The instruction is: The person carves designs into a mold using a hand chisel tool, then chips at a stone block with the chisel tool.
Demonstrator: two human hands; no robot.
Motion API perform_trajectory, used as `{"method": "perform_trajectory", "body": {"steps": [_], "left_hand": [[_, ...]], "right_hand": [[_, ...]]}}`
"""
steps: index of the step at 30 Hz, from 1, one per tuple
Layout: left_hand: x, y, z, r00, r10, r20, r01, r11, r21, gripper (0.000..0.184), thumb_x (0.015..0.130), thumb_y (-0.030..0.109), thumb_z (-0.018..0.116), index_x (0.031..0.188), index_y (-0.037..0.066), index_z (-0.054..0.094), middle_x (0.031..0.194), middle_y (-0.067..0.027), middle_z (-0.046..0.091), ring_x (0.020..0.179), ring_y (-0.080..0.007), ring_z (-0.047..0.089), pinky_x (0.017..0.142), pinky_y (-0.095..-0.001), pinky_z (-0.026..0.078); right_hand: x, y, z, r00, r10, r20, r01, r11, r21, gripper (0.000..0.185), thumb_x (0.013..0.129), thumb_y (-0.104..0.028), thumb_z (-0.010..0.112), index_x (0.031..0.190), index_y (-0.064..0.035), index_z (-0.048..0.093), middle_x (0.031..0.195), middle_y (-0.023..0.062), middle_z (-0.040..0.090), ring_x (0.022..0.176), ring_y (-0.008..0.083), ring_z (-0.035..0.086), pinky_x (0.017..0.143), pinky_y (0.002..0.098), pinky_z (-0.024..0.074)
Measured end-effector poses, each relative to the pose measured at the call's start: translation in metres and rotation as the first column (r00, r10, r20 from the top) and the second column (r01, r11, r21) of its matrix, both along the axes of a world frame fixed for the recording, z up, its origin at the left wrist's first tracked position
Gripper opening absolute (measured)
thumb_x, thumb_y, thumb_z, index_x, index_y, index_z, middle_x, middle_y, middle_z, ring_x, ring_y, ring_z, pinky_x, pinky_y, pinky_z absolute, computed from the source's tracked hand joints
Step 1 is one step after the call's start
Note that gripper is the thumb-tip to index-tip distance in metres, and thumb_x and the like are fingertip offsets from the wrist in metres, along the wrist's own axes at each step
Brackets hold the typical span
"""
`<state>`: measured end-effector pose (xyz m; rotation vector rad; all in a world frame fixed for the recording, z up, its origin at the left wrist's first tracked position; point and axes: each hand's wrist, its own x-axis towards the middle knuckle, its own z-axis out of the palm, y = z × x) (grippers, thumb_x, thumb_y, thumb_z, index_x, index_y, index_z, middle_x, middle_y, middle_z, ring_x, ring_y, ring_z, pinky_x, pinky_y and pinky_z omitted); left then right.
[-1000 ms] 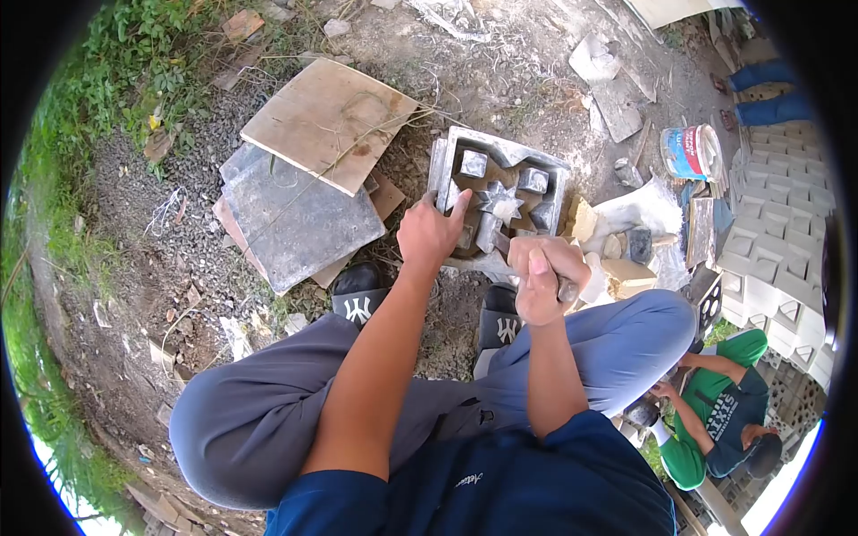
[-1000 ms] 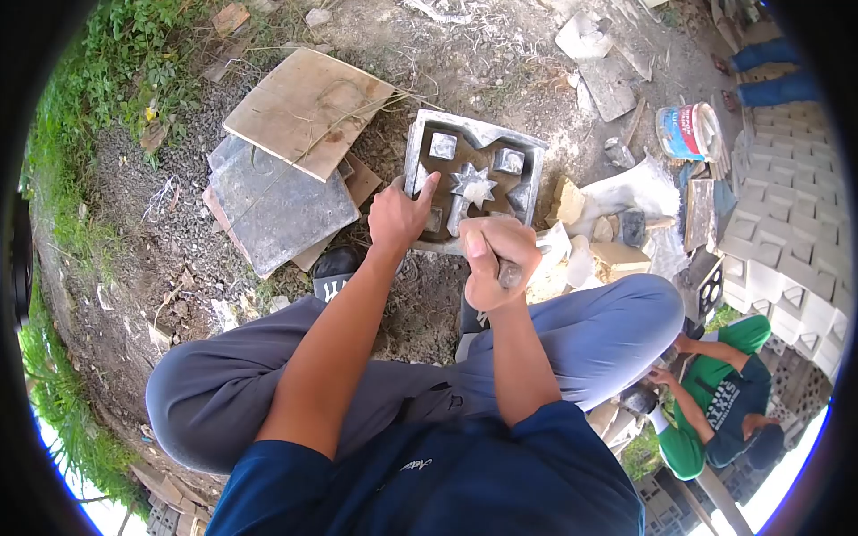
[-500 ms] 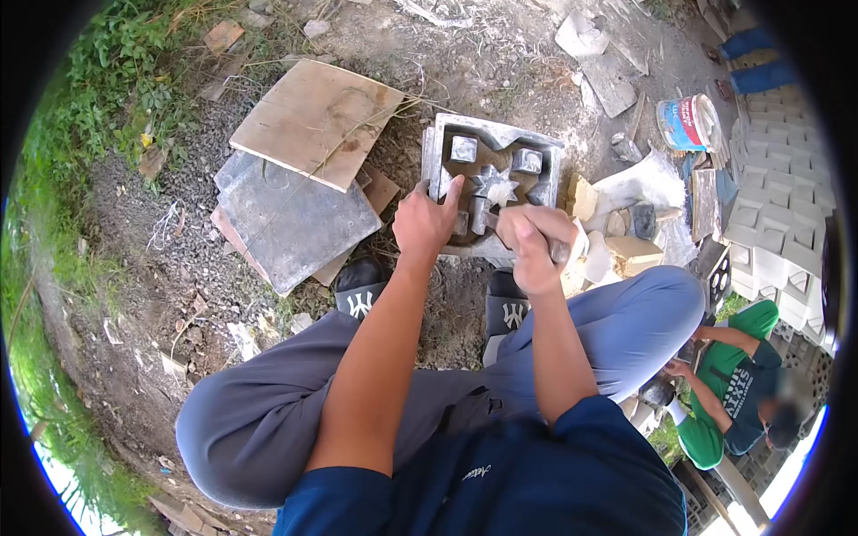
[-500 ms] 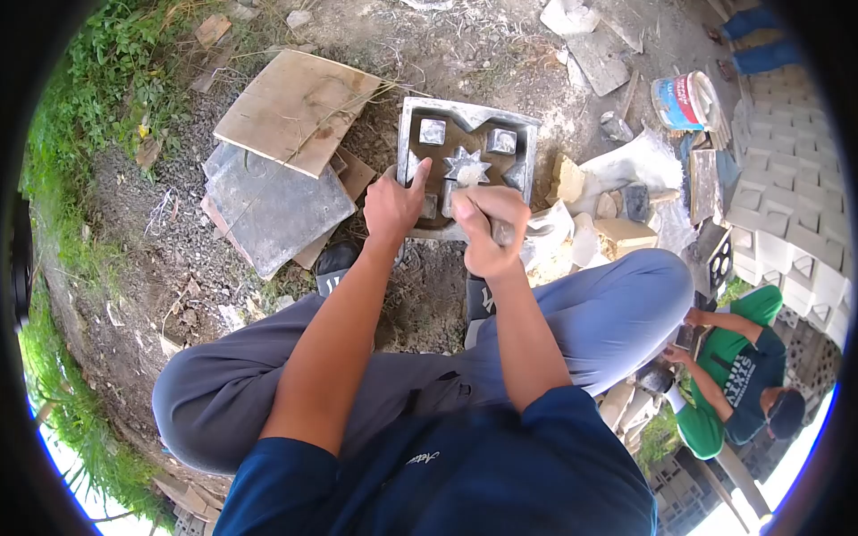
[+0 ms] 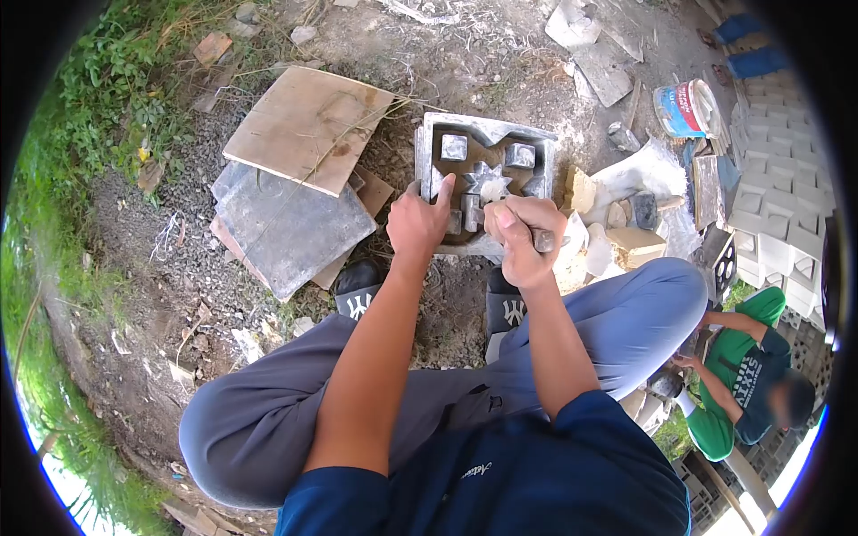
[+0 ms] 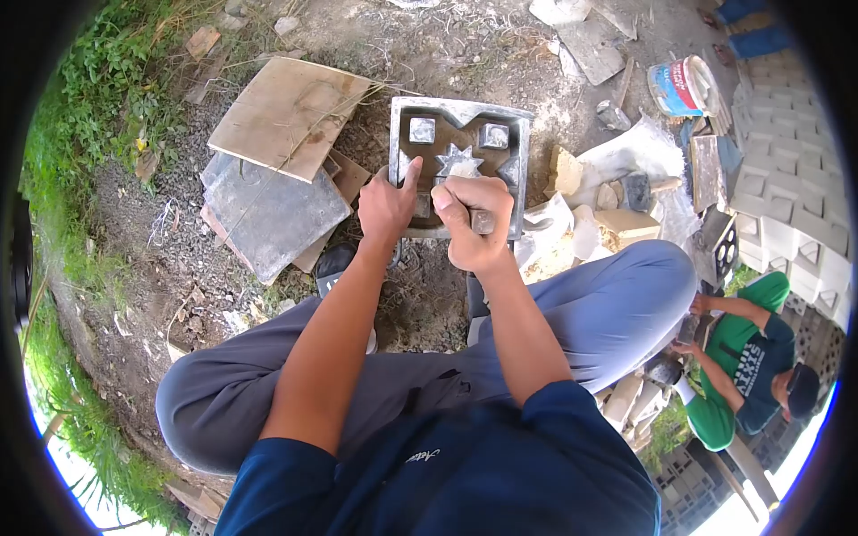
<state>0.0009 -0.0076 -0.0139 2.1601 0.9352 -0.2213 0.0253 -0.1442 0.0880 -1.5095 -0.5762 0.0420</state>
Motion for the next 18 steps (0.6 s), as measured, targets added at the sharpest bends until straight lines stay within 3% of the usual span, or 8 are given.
{"method": "perform_trajectory", "body": {"steps": [3, 5, 11, 12, 14, 15, 18], "left_hand": [[0.0, 0.003, 0.001, 1.0, -0.009, 0.011, 0.009, 1.0, 0.013, 0.079, 0.088, 0.075, 0.056, 0.109, 0.001, 0.071, 0.098, -0.027, 0.072, 0.098, -0.0451, 0.069, 0.086, -0.0523, 0.055], [-0.002, 0.004, -0.001, 1.0, 0.003, -0.009, -0.003, 1.0, 0.012, 0.078, 0.088, 0.074, 0.056, 0.109, 0.001, 0.071, 0.098, -0.0272, 0.072, 0.098, -0.0452, 0.069, 0.086, -0.052, 0.055], [-0.001, 0.004, 0.001, 1.0, -0.007, 0.008, 0.007, 1.0, 0.003, 0.076, 0.089, 0.073, 0.056, 0.108, 0.001, 0.072, 0.095, -0.0278, 0.072, 0.096, -0.0459, 0.069, 0.086, -0.0526, 0.055], [-0.004, 0.003, 0.003, 1.0, -0.01, 0.003, 0.01, 1.0, -0.002, 0.076, 0.089, 0.073, 0.056, 0.108, 0.001, 0.072, 0.095, -0.0278, 0.072, 0.096, -0.0459, 0.069, 0.086, -0.0526, 0.055], [0.001, 0.005, 0.009, 1.0, -0.02, -0.017, 0.019, 0.999, -0.034, 0.076, 0.089, 0.073, 0.055, 0.109, 0.001, 0.072, 0.096, -0.0284, 0.072, 0.097, -0.0458, 0.069, 0.087, -0.052, 0.055], [0.002, 0.003, 0.009, 1.0, -0.004, -0.008, 0.005, 0.999, 0.034, 0.077, 0.089, 0.073, 0.055, 0.11, 0.001, 0.072, 0.097, -0.029, 0.072, 0.098, -0.0458, 0.069, 0.087, -0.0516, 0.055], [-0.001, 0.004, 0.006, 1.0, -0.021, -0.004, 0.021, 1.0, 0.02, 0.078, 0.089, 0.074, 0.055, 0.112, 0.001, 0.072, 0.098, -0.0294, 0.072, 0.098, -0.0464, 0.069, 0.087, -0.0521, 0.055]], "right_hand": [[-0.005, 0.003, 0.012, 0.999, 0.027, 0.03, -0.029, 0.997, 0.068, 0.039, 0.095, -0.006, 0.054, 0.061, 0.0021, 0.036, 0.051, 0.0044, 0.036, 0.044, 0.0154, 0.034, 0.044, 0.0321, 0.0275], [-0.007, 0.003, 0.01, 0.999, -0.034, 0.022, 0.035, 0.999, -0.031, 0.026, 0.086, -0.001, 0.059, 0.062, 0.0026, 0.049, 0.051, 0.0068, 0.037, 0.04, 0.018, 0.035, 0.044, 0.0336, 0.0259], [-0.011, 0.008, 0.024, 0.999, 0.03, 0.04, -0.033, 0.996, 0.077, 0.025, 0.086, 0.0, 0.061, 0.062, 0.0027, 0.051, 0.05, 0.0059, 0.037, 0.04, 0.0173, 0.035, 0.043, 0.0336, 0.0254], [-0.008, 0.01, 0.017, 0.999, -0.022, 0.038, 0.024, 0.998, -0.057, 0.024, 0.084, 0.001, 0.06, 0.062, 0.0034, 0.051, 0.05, 0.0056, 0.037, 0.039, 0.0168, 0.034, 0.042, 0.0329, 0.0246], [-0.006, 0.013, 0.01, 0.996, -0.042, 0.081, 0.039, 0.999, 0.035, 0.025, 0.085, 0.002, 0.059, 0.061, 0.0029, 0.051, 0.05, 0.0056, 0.037, 0.039, 0.0165, 0.034, 0.042, 0.0325, 0.0248], [-0.005, 0.013, 0.013, 0.994, -0.033, 0.105, 0.026, 0.997, 0.073, 0.026, 0.085, 0.003, 0.059, 0.061, 0.0024, 0.05, 0.05, 0.0056, 0.037, 0.039, 0.0165, 0.035, 0.042, 0.0324, 0.0251], [-0.01, 0.006, 0.01, 0.992, 0.081, 0.092, -0.091, 0.99, 0.105, 0.026, 0.087, 0.003, 0.06, 0.062, 0.0005, 0.051, 0.049, 0.0056, 0.039, 0.039, 0.0174, 0.037, 0.042, 0.0327, 0.0276]]}}
